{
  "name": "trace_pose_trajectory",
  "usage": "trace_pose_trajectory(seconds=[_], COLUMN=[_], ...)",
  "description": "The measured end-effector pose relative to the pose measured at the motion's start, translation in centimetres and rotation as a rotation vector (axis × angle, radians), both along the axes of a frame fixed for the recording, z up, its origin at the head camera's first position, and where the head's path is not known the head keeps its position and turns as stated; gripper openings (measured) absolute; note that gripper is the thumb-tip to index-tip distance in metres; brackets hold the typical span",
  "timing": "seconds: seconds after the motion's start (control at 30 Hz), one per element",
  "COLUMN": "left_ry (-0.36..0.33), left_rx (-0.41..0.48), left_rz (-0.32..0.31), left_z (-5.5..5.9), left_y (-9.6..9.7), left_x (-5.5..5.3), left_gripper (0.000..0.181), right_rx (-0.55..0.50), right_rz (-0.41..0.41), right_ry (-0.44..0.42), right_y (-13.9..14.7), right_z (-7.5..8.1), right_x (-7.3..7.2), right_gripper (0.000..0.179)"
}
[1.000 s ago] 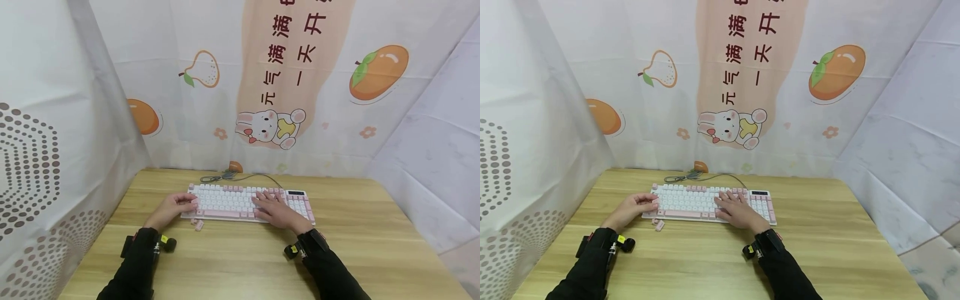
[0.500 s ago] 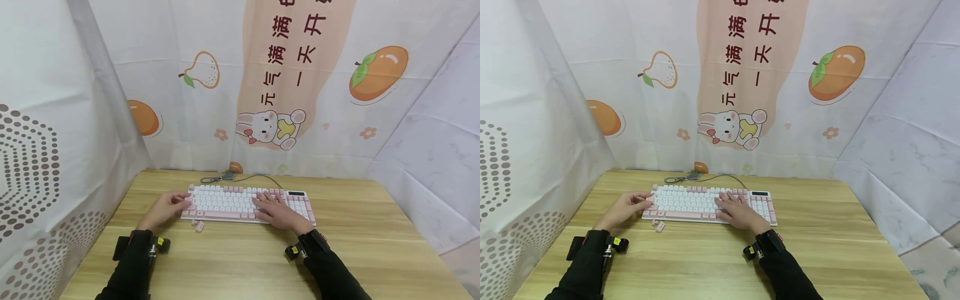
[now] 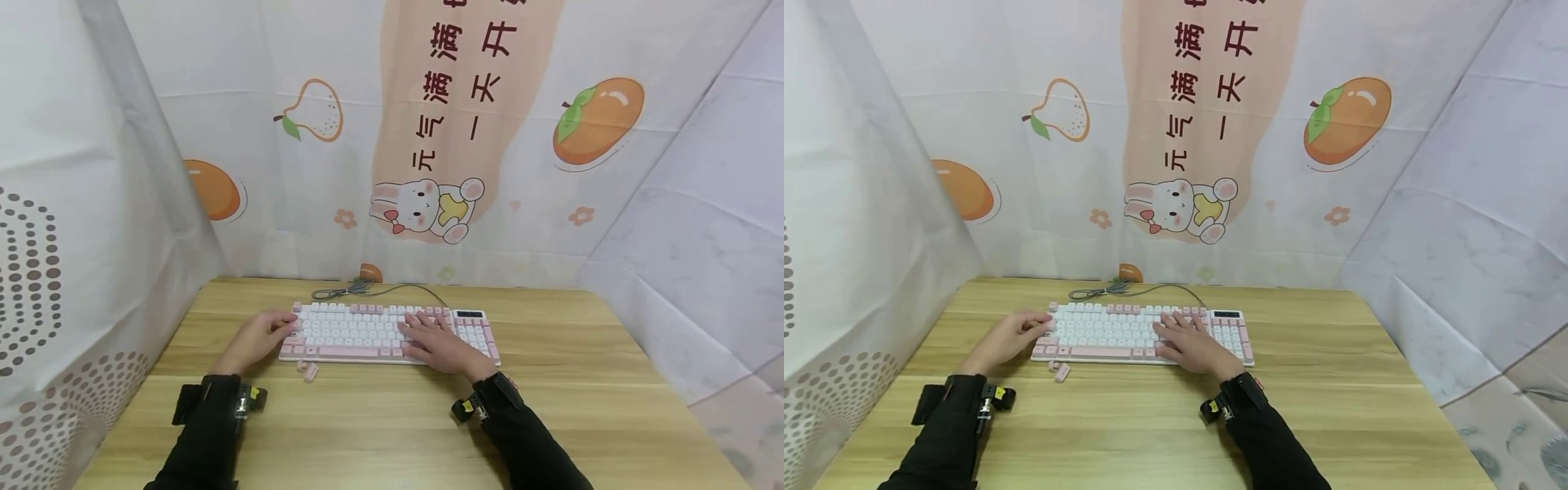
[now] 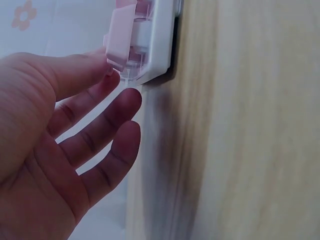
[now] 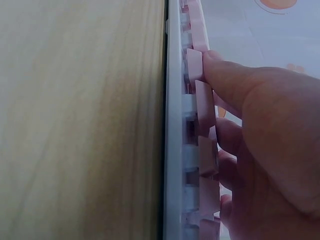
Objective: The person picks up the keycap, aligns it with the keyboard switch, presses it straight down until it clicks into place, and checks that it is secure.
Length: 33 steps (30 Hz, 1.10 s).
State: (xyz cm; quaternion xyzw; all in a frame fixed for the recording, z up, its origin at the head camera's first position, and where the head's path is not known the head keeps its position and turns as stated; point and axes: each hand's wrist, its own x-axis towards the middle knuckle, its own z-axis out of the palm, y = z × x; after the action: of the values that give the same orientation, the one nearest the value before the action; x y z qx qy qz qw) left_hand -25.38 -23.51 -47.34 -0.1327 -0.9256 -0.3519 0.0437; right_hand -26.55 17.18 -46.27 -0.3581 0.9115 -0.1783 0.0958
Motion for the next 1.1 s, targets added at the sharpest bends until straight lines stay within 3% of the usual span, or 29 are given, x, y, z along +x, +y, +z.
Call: trace_pose_trajectory(seconds=[0.2, 0.43, 0.73, 1.1], left_ry=[-0.004, 0.069, 0.103, 0.062], left_rx=[-0.009, -0.021, -0.086, -0.116], left_rz=[0.015, 0.015, 0.027, 0.033], left_z=[0.0, 0.1, 0.5, 0.3], left_y=[0.3, 0.6, 0.9, 0.9], left_x=[-0.4, -0.1, -0.3, 0.8], left_gripper=[0.026, 0.022, 0.021, 0.025], right_rx=[0.018, 0.030, 0.024, 0.049], right_rz=[-0.021, -0.015, -0.027, -0.022], right_ry=[0.000, 0.016, 0.015, 0.003], right_y=[0.2, 0.2, 0.2, -0.1], right_z=[0.3, 0.3, 0.4, -0.2], right_x=[-0.1, -0.3, -0.3, 0.1], right_gripper=[0.059, 0.059, 0.059, 0.058])
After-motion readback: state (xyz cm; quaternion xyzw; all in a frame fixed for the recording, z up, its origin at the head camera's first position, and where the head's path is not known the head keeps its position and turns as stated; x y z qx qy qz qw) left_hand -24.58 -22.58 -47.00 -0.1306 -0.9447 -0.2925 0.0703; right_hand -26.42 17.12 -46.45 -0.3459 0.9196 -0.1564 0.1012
